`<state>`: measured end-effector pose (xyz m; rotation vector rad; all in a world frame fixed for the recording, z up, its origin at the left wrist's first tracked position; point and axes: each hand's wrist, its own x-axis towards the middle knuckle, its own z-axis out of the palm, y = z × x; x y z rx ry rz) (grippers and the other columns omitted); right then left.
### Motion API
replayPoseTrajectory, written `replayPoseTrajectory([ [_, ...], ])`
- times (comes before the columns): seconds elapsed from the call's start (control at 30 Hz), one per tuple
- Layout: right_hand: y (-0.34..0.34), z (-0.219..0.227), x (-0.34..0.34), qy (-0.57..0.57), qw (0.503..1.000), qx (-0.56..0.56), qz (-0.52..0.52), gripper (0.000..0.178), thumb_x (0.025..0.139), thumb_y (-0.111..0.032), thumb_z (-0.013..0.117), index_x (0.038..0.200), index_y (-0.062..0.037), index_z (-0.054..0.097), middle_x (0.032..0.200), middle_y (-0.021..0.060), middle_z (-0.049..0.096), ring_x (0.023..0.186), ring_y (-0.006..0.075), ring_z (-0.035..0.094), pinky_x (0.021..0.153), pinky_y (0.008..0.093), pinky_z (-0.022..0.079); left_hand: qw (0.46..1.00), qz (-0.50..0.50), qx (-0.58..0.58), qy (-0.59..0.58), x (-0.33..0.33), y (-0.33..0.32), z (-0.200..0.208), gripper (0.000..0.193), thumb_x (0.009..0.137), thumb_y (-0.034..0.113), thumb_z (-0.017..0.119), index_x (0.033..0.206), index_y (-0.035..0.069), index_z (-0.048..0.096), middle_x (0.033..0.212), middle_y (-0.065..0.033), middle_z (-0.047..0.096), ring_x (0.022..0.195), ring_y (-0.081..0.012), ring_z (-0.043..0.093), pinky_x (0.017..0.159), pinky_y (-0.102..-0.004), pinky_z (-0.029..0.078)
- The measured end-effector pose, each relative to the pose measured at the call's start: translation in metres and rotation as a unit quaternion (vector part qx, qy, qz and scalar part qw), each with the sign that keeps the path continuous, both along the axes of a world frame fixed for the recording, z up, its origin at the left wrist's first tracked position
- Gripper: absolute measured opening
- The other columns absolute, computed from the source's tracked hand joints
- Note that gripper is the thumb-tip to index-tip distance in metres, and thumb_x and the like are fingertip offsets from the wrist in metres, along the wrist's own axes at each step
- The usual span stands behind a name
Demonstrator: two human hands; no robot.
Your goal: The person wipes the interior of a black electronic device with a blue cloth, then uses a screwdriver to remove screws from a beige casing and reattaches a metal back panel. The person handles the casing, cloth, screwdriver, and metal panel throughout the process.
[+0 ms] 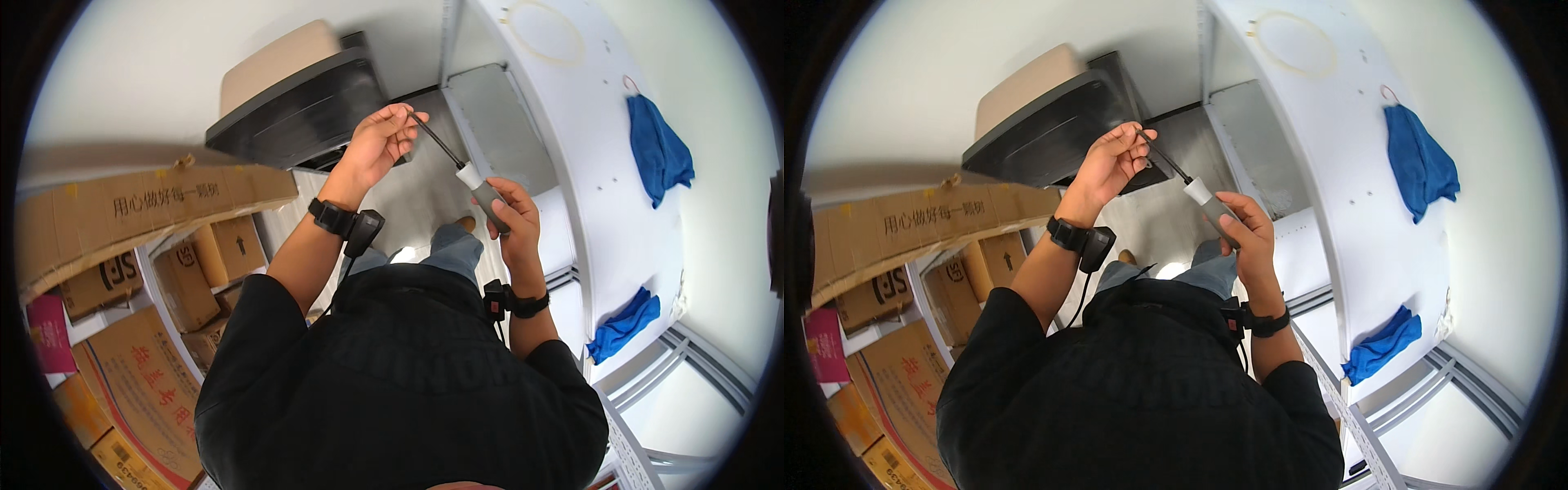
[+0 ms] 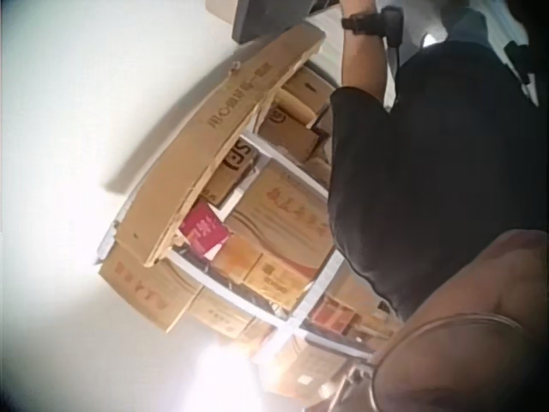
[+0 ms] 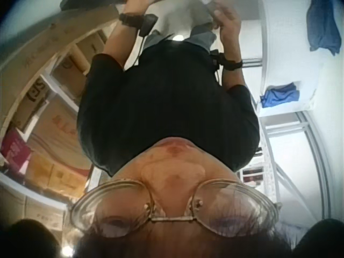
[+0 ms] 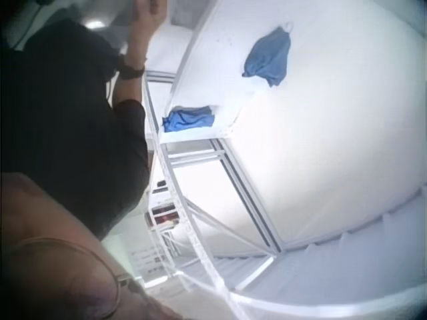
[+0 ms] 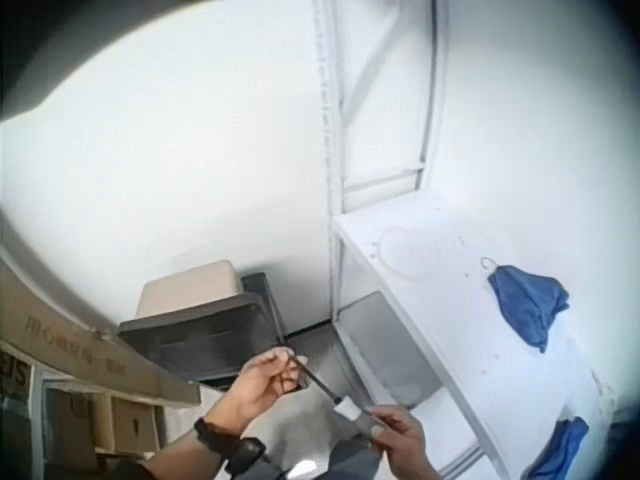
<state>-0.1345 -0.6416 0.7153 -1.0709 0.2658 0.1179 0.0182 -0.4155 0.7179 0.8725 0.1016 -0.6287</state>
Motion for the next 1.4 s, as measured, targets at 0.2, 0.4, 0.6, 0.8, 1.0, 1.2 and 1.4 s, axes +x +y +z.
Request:
replayPoseTrajectory([
  [0.2, 0.131, 0.005, 0.005, -0.012, 0.997, -0.061, 0.044, 0.032, 0.084, -0.011, 0.057, 0.115, -0.0023, 0.059, 0.095, 0.0116, 0.066, 0.065, 0.0091, 0.053, 0.047, 0.0199, 0.037, 0.996, 0.083, 0.035, -0.028, -0.03, 0.142, -0.001, 0.011, 0.097, 0.016, 0.052, 0.096, 0.008, 0.06, 0.102, -0.0087, 0.068, 0.071, -0.0071, 0.057, 0.065, -0.0209, 0.047],
  [0.4, 0.221, 0.024, 0.004, -0.039, 0.973, -0.198, 0.109, 0.03, 0.082, -0.008, 0.065, 0.112, -0.0041, 0.064, 0.091, 0.0028, 0.062, 0.063, 0.0054, 0.049, 0.051, 0.0196, 0.036, 0.987, 0.146, 0.063, 0.035, -0.052, 0.243, -0.005, 0.009, 0.096, 0.015, 0.055, 0.095, 0.008, 0.06, 0.099, -0.0082, 0.069, 0.069, -0.0074, 0.057, 0.062, -0.0211, 0.048],
  [0.6, 0.253, 0.034, 0.01, -0.132, 0.935, -0.305, 0.126, 0.028, 0.08, -0.005, 0.066, 0.108, -0.003, 0.065, 0.091, 0.0045, 0.065, 0.076, 0.0109, 0.057, 0.068, 0.0235, 0.044, 0.983, 0.161, 0.056, 0.072, -0.061, 0.278, -0.006, 0.011, 0.097, 0.015, 0.051, 0.099, 0.005, 0.056, 0.099, -0.0108, 0.068, 0.067, -0.0097, 0.057, 0.061, -0.0222, 0.049],
  [0.8, 0.255, 0.029, 0.027, -0.218, 0.894, -0.365, 0.144, 0.028, 0.075, -0.004, 0.066, 0.102, -0.0025, 0.066, 0.094, 0.0099, 0.066, 0.082, 0.0184, 0.062, 0.072, 0.0275, 0.047, 0.975, 0.161, 0.115, 0.103, -0.063, 0.288, 0.0, 0.011, 0.098, 0.013, 0.046, 0.099, 0.006, 0.055, 0.099, -0.0114, 0.068, 0.067, -0.0099, 0.058, 0.06, -0.0233, 0.049],
  [1.0, 0.274, 0.033, 0.04, -0.131, 0.925, -0.326, 0.145, 0.028, 0.076, -0.005, 0.064, 0.104, -0.0024, 0.065, 0.094, 0.0074, 0.065, 0.079, 0.0167, 0.061, 0.071, 0.028, 0.047, 0.974, 0.182, 0.107, 0.084, -0.048, 0.297, 0.0, 0.014, 0.099, 0.017, 0.047, 0.097, 0.007, 0.056, 0.095, -0.0098, 0.067, 0.067, -0.0097, 0.057, 0.06, -0.0234, 0.048],
  [1.2, 0.314, 0.015, 0.032, -0.02, 0.995, -0.079, 0.054, 0.032, 0.082, -0.011, 0.06, 0.112, -0.001, 0.059, 0.094, 0.0117, 0.065, 0.06, 0.0094, 0.053, 0.049, 0.0217, 0.04, 0.981, 0.144, 0.134, -0.009, -0.017, 0.311, 0.012, 0.019, 0.097, 0.025, 0.054, 0.094, 0.007, 0.058, 0.091, -0.0069, 0.067, 0.068, -0.0082, 0.057, 0.063, -0.0226, 0.048],
  [1.4, 0.369, 0.011, 0.016, -0.032, 0.993, -0.088, -0.074, 0.031, 0.084, -0.009, 0.057, 0.114, 0.0001, 0.057, 0.097, 0.0149, 0.066, 0.061, 0.0097, 0.053, 0.051, 0.0213, 0.041, 0.92, 0.11, 0.295, -0.232, 0.011, 0.356, 0.0, 0.028, 0.08, 0.009, 0.074, 0.104, 0.006, 0.06, 0.086, -0.0004, 0.064, 0.077, -0.0103, 0.058, 0.066, -0.0226, 0.045],
])
